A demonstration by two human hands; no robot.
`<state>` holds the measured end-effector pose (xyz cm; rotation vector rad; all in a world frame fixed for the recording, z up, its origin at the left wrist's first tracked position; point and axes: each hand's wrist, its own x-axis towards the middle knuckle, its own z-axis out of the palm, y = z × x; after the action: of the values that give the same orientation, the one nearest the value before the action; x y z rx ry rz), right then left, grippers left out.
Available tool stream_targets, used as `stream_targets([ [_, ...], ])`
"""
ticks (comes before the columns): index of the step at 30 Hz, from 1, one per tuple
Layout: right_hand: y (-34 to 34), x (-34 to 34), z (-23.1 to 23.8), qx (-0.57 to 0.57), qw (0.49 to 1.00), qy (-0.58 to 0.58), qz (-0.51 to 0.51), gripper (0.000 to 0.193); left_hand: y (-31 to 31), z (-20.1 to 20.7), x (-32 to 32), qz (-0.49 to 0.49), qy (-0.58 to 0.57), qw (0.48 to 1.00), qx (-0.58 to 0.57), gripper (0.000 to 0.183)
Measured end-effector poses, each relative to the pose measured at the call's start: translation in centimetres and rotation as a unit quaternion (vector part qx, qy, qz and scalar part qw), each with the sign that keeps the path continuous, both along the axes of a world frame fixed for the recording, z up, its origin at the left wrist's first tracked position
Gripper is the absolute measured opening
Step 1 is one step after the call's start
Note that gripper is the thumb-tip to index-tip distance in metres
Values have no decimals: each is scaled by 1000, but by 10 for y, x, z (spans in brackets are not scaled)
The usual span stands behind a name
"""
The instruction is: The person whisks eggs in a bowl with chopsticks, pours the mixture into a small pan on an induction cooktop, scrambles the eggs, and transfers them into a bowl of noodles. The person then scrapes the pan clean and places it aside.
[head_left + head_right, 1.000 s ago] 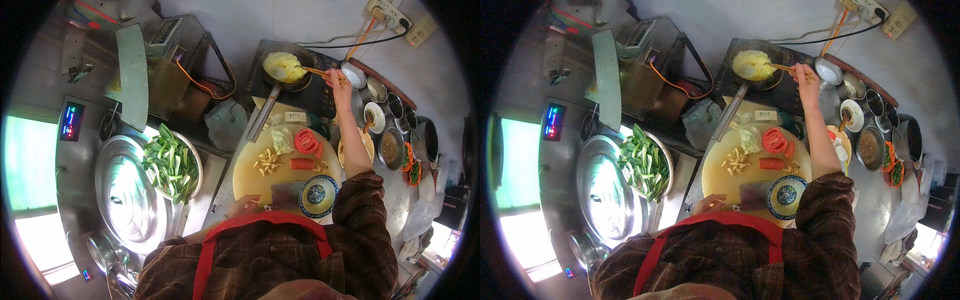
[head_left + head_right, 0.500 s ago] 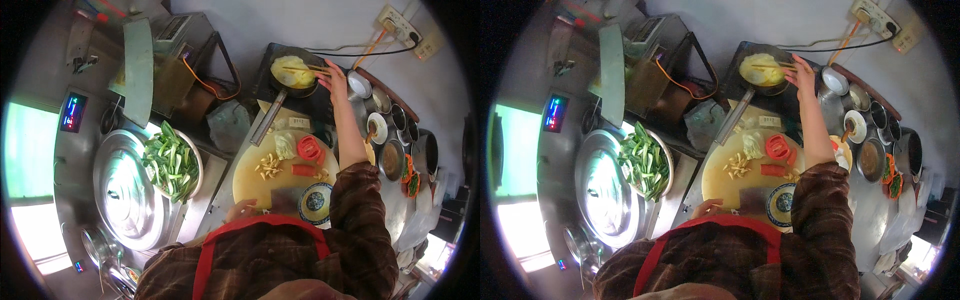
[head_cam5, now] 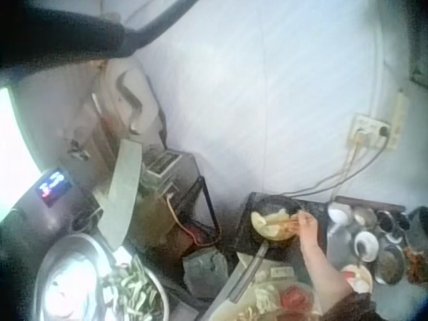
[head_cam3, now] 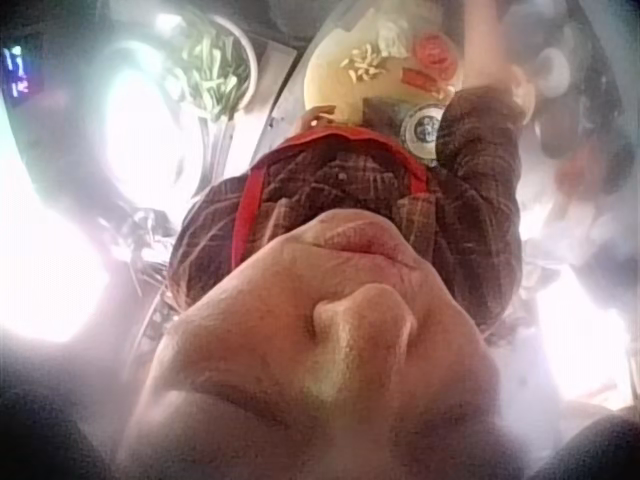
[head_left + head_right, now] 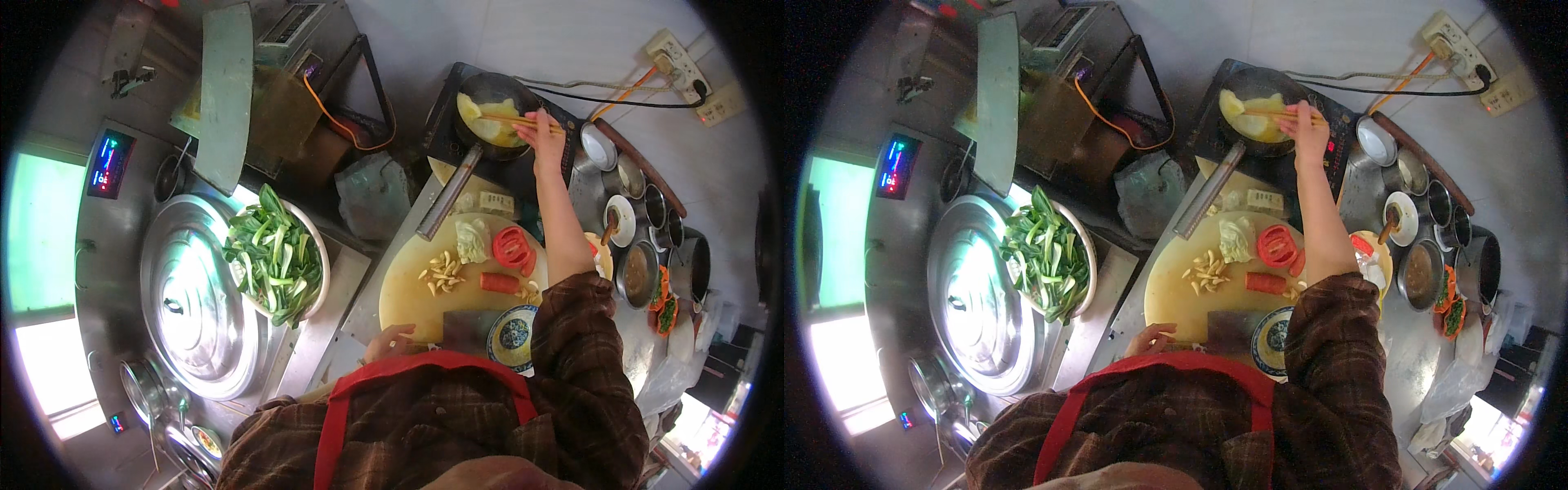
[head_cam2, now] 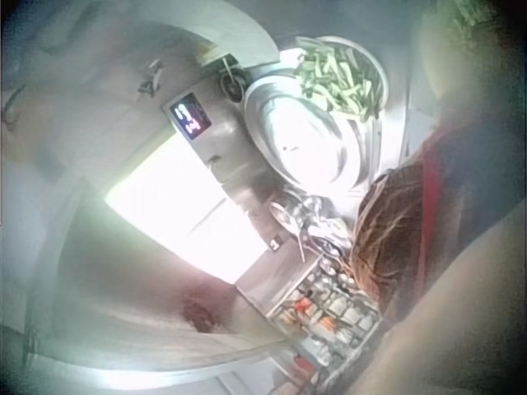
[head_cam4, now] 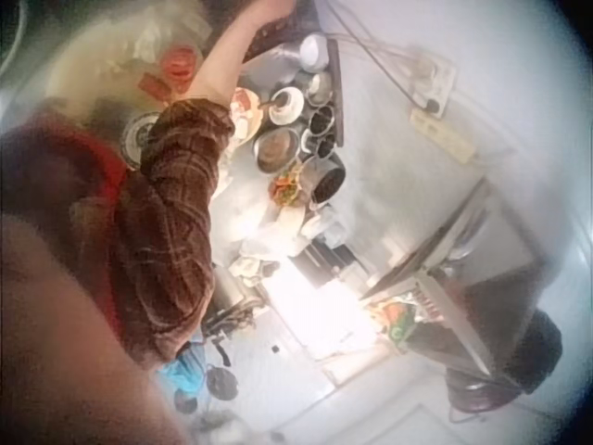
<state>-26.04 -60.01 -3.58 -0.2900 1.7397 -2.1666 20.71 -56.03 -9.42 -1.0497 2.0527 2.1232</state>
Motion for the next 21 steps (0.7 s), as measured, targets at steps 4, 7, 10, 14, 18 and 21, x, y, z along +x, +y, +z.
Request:
stream_targets([
  [4, 25, 2, -7, -75, 991, -106, -44, 28, 0, -4, 4, -11, -3, 1000, 14, 24],
  [7, 43, -3, -22, -154, 966, -190, -80, 27, 0, -8, 4, -30, -2, 999, -35, 25],
  [10, 52, -6, -26, -183, 950, -223, -117, 26, -1, -9, 5, -42, 12, 997, -58, 25],
  [14, 64, -25, -11, -205, 951, -202, -115, 25, 0, 7, -2, 8, -8, 1000, 8, 32],
  [18, 65, -32, 30, -212, 957, -162, -110, 24, -2, 8, -3, -13, -8, 1000, -5, 32],
  [21, 63, -34, 51, -225, 964, -112, -86, 25, -1, -4, 1, -33, 23, 998, -44, 32],
])
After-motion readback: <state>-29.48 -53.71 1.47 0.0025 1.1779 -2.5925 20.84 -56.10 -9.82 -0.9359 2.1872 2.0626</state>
